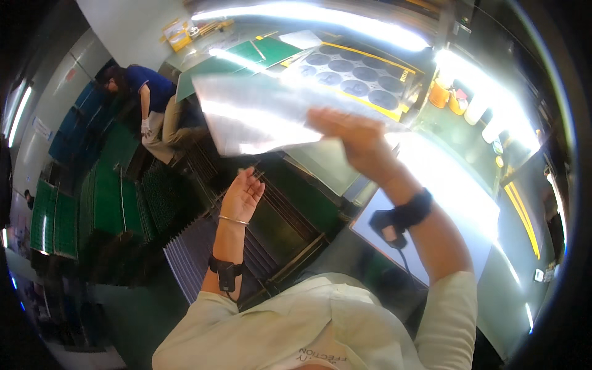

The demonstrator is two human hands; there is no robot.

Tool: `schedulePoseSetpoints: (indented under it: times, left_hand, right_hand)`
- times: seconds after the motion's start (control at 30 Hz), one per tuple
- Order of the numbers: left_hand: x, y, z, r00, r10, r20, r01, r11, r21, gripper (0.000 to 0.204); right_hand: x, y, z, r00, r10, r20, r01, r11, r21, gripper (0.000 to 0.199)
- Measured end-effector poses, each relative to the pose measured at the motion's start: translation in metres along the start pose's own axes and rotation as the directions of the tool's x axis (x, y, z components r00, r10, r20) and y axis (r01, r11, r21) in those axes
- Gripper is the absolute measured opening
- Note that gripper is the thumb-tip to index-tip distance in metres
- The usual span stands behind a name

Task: Inspecting, cleaning, and organizing various industrial panels at a workstation.

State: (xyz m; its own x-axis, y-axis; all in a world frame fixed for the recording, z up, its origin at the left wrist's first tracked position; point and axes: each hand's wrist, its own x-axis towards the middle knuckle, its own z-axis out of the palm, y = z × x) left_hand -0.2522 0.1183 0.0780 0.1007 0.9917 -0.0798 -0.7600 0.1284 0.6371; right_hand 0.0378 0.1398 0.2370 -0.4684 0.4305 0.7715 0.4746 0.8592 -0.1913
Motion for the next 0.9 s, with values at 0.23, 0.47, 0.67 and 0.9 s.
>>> schedulePoseSetpoints:
  times: [0.23,0.47,0.67,0.9]
  left_hand:
    - [0.001,-0.02,-0.009,0.992,0.123,0.026,-0.119,0.985,-0.128,0.061]
    - [0.002,-0.053,-0.031,0.993,-0.046,-0.106,0.015,0.96,-0.279,0.07]
    - [-0.005,-0.06,-0.012,0.981,-0.037,-0.189,-0.008,0.973,-0.231,0.075]
    - [-0.004,-0.064,0.003,0.955,0.11,-0.277,-0.098,0.994,0.056,0.079]
  right_hand:
    - [-0.096,0.005,0.059,0.865,-0.167,0.474,0.168,0.985,0.041,0.044]
    - [-0.124,-0.035,0.092,0.811,0.118,0.573,-0.034,0.987,-0.154,0.048]
    - [-0.13,-0.085,0.123,0.854,-0.054,0.518,0.003,0.995,0.098,0.026]
    - [-0.133,-0.086,0.131,0.853,0.065,0.518,-0.19,0.963,0.191,0.013]
